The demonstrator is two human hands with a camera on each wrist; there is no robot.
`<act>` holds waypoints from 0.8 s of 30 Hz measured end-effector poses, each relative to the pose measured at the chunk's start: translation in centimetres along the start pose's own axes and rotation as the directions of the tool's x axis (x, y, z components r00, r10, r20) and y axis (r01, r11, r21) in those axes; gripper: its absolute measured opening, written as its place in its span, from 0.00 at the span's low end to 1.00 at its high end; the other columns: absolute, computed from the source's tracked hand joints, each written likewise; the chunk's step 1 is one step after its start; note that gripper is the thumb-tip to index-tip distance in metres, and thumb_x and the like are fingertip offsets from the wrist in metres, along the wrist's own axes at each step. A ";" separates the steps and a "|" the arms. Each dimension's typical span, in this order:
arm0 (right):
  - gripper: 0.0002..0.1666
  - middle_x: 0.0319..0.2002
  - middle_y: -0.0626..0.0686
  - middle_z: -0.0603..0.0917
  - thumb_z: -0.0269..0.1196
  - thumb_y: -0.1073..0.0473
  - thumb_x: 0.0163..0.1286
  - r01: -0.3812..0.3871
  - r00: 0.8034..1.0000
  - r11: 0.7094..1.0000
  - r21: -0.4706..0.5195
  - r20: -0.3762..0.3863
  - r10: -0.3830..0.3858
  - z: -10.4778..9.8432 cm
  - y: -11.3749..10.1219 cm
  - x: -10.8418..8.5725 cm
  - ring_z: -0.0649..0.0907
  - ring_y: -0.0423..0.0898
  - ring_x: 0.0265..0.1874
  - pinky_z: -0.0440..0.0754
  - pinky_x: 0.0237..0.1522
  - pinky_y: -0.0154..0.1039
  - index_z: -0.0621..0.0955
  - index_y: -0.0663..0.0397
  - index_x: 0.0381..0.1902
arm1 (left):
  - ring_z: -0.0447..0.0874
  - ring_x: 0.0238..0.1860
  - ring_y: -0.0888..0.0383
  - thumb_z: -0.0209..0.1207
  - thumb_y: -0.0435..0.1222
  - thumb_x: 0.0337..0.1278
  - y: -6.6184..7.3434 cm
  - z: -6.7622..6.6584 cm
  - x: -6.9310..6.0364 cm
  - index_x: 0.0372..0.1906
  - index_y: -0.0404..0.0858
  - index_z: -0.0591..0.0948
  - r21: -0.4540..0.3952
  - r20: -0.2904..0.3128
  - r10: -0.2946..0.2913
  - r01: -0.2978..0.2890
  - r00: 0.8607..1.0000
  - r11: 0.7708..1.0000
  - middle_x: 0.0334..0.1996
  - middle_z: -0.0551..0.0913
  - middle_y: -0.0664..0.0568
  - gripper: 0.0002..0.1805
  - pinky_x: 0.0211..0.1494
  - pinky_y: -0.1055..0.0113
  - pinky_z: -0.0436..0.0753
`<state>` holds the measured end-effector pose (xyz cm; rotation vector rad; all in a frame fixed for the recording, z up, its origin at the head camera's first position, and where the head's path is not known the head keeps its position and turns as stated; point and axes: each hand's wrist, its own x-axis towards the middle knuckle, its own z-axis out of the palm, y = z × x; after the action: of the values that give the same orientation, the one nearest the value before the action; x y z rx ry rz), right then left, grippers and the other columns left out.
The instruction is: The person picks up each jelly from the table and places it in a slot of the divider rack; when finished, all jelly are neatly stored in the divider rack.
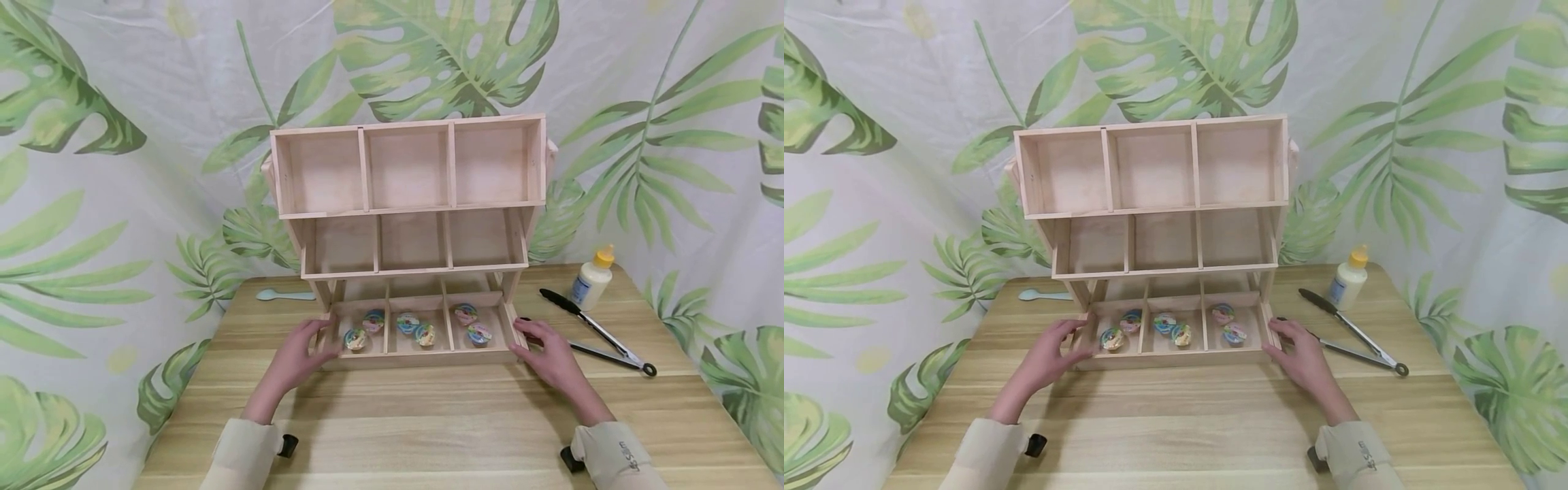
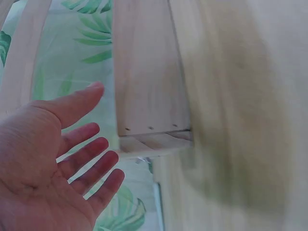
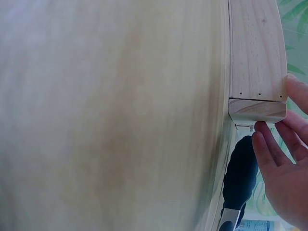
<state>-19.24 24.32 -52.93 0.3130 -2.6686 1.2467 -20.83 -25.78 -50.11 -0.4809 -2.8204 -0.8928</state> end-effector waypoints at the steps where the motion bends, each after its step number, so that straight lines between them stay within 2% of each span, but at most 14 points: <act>1: 0.29 0.62 0.67 0.81 0.72 0.65 0.67 -0.001 1.000 1.000 0.000 0.001 0.001 0.0 0.0 0.0 0.82 0.66 0.59 0.82 0.61 0.58 0.80 0.69 0.63 | 0.79 0.62 0.36 0.74 0.39 0.58 -0.2 0.1 -0.2 0.66 0.31 0.78 0.006 0.000 -0.007 0.007 1.000 1.000 0.60 0.82 0.36 0.33 0.65 0.38 0.78; 8: 0.29 0.62 0.67 0.81 0.72 0.65 0.66 0.003 1.000 1.000 -0.008 -0.004 -0.003 0.0 -0.2 -0.1 0.82 0.66 0.59 0.82 0.61 0.58 0.80 0.69 0.63 | 0.82 0.59 0.40 0.74 0.37 0.58 -1.3 0.7 -0.8 0.65 0.29 0.78 0.000 0.002 -0.014 0.014 1.000 1.000 0.59 0.82 0.37 0.32 0.59 0.43 0.84; 16: 0.29 0.62 0.67 0.81 0.72 0.64 0.67 0.011 1.000 1.000 -0.029 -0.002 -0.011 0.1 -0.1 0.1 0.82 0.66 0.58 0.82 0.60 0.59 0.80 0.69 0.63 | 0.81 0.59 0.40 0.74 0.36 0.58 -1.6 0.5 -0.8 0.66 0.28 0.77 -0.023 0.005 -0.011 0.011 1.000 1.000 0.59 0.82 0.36 0.33 0.60 0.45 0.84; 21: 0.31 0.65 0.68 0.78 0.71 0.60 0.69 0.014 0.998 0.991 -0.132 0.062 -0.006 -0.9 -0.9 0.2 0.81 0.68 0.60 0.80 0.60 0.65 0.78 0.66 0.66 | 0.78 0.65 0.34 0.69 0.39 0.65 -1.5 -1.1 -0.5 0.72 0.32 0.72 0.035 0.036 -0.022 0.020 0.999 0.999 0.66 0.78 0.34 0.35 0.65 0.38 0.79; 22: 0.31 0.66 0.68 0.77 0.71 0.59 0.70 0.028 0.998 0.986 -0.162 0.066 -0.018 -1.3 -1.2 0.2 0.80 0.69 0.60 0.79 0.60 0.67 0.77 0.65 0.67 | 0.76 0.66 0.33 0.68 0.40 0.66 -1.5 -1.6 -0.5 0.73 0.32 0.71 0.051 0.033 -0.014 0.013 0.999 0.999 0.68 0.76 0.33 0.35 0.66 0.37 0.78; 24: 0.32 0.66 0.68 0.78 0.71 0.59 0.69 0.096 0.995 0.970 -0.223 0.032 -0.091 -2.4 -1.7 0.2 0.79 0.70 0.61 0.78 0.60 0.69 0.77 0.64 0.67 | 0.73 0.68 0.32 0.67 0.41 0.68 -1.6 -2.6 -0.3 0.75 0.34 0.69 0.114 -0.002 0.027 -0.027 1.000 0.993 0.70 0.74 0.33 0.36 0.67 0.34 0.75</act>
<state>-18.81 25.04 -50.13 0.4149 -2.7431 0.9086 -21.04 -28.63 -48.88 -0.5003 -2.8350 -0.7225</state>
